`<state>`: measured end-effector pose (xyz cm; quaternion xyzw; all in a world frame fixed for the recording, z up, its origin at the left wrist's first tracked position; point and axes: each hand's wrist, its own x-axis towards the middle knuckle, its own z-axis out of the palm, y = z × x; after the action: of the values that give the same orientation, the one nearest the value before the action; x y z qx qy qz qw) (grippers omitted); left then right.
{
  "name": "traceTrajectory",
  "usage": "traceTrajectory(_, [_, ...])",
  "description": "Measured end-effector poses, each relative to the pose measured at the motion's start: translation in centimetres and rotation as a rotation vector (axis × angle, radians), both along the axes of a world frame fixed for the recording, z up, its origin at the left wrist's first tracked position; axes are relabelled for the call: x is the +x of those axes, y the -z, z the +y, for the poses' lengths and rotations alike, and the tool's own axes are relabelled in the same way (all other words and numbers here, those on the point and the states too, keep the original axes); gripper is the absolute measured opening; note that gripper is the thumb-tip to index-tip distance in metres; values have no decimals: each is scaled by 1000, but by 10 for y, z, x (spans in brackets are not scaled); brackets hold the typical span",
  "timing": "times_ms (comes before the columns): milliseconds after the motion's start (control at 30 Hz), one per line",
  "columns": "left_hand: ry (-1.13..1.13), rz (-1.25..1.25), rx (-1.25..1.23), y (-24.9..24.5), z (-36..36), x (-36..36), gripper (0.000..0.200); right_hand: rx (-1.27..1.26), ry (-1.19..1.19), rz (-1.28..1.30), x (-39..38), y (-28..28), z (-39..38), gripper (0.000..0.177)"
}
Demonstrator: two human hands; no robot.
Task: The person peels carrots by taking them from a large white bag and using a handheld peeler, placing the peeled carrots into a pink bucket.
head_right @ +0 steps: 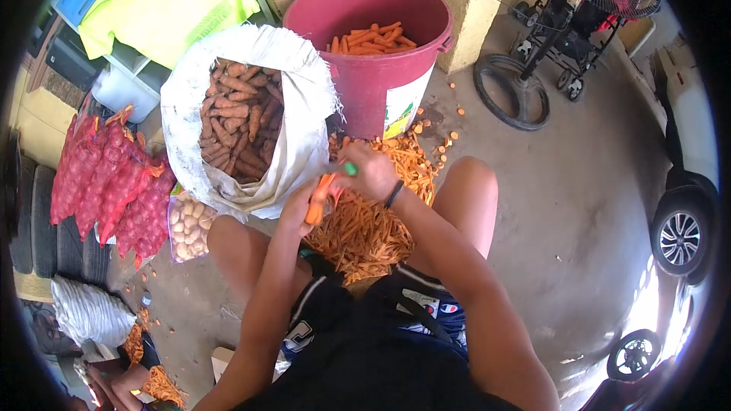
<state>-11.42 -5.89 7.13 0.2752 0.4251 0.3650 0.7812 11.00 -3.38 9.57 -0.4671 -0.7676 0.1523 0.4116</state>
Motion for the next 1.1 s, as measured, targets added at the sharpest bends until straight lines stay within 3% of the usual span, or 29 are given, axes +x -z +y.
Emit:
traceTrajectory(167, [-47,28,-84,-3,-2,8,31,-46,385,-42,31,-3,27,48])
traceTrajectory(200, [-64,5,-71,-2,-1,8,33,-101,383,-2,30,-4,27,49])
traceTrajectory(333, [-21,-79,-10,3,4,7,33,-96,-92,135,1,2,-2,50])
traceTrajectory(500, [-25,15,-62,2,-4,10,31,-54,59,-23,11,7,11,50])
traceTrajectory(600, [-57,-120,-104,11,4,10,30,-60,271,-89,25,-1,24,52])
traceTrajectory(733, [-71,-157,-143,18,6,6,30,-61,327,77,26,-1,23,58])
traceTrajectory(833, [-111,-206,-164,20,6,4,29,-173,304,67,22,-4,16,56])
traceTrajectory(933, [-53,-216,-53,18,7,0,29,-261,26,158,12,-2,0,52])
traceTrajectory(1033, [-77,-218,-12,7,6,8,30,-222,-166,121,-8,-13,-18,48])
traceTrajectory(1100, [-117,-182,0,-6,0,21,30,-133,-150,73,-9,-12,-15,46])
